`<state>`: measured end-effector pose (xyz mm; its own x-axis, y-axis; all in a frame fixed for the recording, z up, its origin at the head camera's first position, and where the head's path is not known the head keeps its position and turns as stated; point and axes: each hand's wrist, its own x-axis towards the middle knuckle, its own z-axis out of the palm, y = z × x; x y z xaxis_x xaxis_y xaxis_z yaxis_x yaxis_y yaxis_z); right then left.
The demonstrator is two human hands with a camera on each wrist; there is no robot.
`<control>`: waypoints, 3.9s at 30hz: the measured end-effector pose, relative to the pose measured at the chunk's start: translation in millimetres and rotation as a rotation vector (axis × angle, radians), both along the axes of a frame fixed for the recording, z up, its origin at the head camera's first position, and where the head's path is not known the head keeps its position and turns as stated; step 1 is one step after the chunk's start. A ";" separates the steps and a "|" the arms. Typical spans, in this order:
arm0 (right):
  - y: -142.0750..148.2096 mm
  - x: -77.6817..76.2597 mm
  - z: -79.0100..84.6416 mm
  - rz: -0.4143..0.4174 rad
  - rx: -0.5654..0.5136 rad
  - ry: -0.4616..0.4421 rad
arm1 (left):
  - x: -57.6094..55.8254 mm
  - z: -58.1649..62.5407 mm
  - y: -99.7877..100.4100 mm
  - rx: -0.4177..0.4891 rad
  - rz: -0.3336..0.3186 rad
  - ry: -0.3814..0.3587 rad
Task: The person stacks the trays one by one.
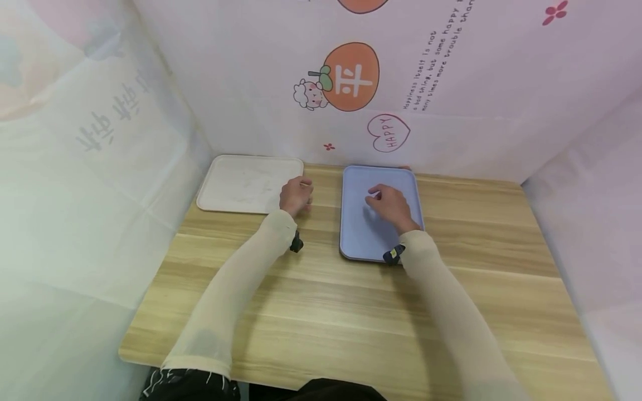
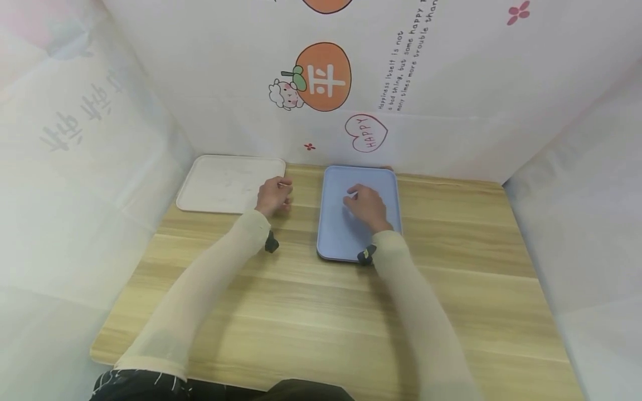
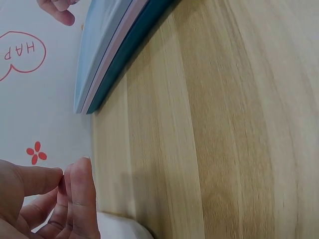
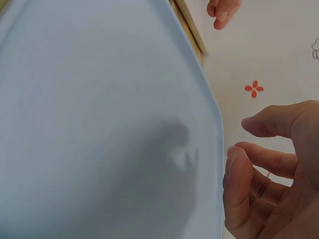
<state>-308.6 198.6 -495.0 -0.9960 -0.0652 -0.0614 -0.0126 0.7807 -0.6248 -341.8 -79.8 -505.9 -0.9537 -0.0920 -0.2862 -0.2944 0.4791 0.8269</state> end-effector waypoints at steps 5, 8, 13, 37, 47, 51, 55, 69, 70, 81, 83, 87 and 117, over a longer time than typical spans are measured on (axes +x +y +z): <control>-14.0 -3.0 0.9 0.018 0.003 -0.002 | -1.2 2.4 -6.1 0.012 0.022 -0.014; -21.8 -4.8 2.7 0.031 0.012 -0.005 | -0.8 4.2 -9.9 0.001 0.037 -0.016; -36.0 -6.8 5.5 0.045 0.016 -0.006 | 0.0 4.9 -17.6 0.015 0.058 -0.009; -88.0 -7.2 7.7 0.123 0.011 -0.052 | 8.7 -6.8 -62.7 -0.001 0.137 -0.043; -96.0 -5.1 12.8 0.139 0.008 -0.053 | 13.7 -12.8 -85.7 -0.020 0.174 -0.017; -99.6 -4.1 12.2 0.142 0.003 -0.072 | 15.4 -13.6 -94.4 -0.020 0.181 -0.014; -103.9 -3.8 9.4 0.144 -0.008 -0.086 | 17.1 -12.2 -101.7 -0.005 0.185 -0.018; -114.9 -4.7 2.6 0.178 -0.011 -0.068 | 22.6 -11.5 -124.4 -0.012 0.230 -0.059; -116.0 -4.9 1.8 0.181 -0.012 -0.064 | 23.2 -12.4 -126.1 -0.007 0.233 -0.053; -126.8 -2.5 -0.4 0.207 -0.024 -0.072 | 28.5 -20.4 -147.0 0.016 0.264 -0.016; -128.3 -1.9 -0.7 0.209 -0.027 -0.085 | 29.6 -19.6 -148.8 0.016 0.268 -0.019; -131.5 -0.9 -1.3 0.214 -0.029 -0.100 | 31.1 -17.2 -152.2 -0.012 0.274 -0.022; -146.1 -6.8 -18.3 0.232 0.040 -0.113 | 42.8 -18.9 -182.2 -0.077 0.309 -0.043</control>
<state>-315.4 52.5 -513.4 -0.9412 -0.2869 -0.1783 -0.1267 0.7892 -0.6010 -299.0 -262.0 -524.8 -0.8643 -0.3986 -0.3066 -0.4697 0.4218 0.7756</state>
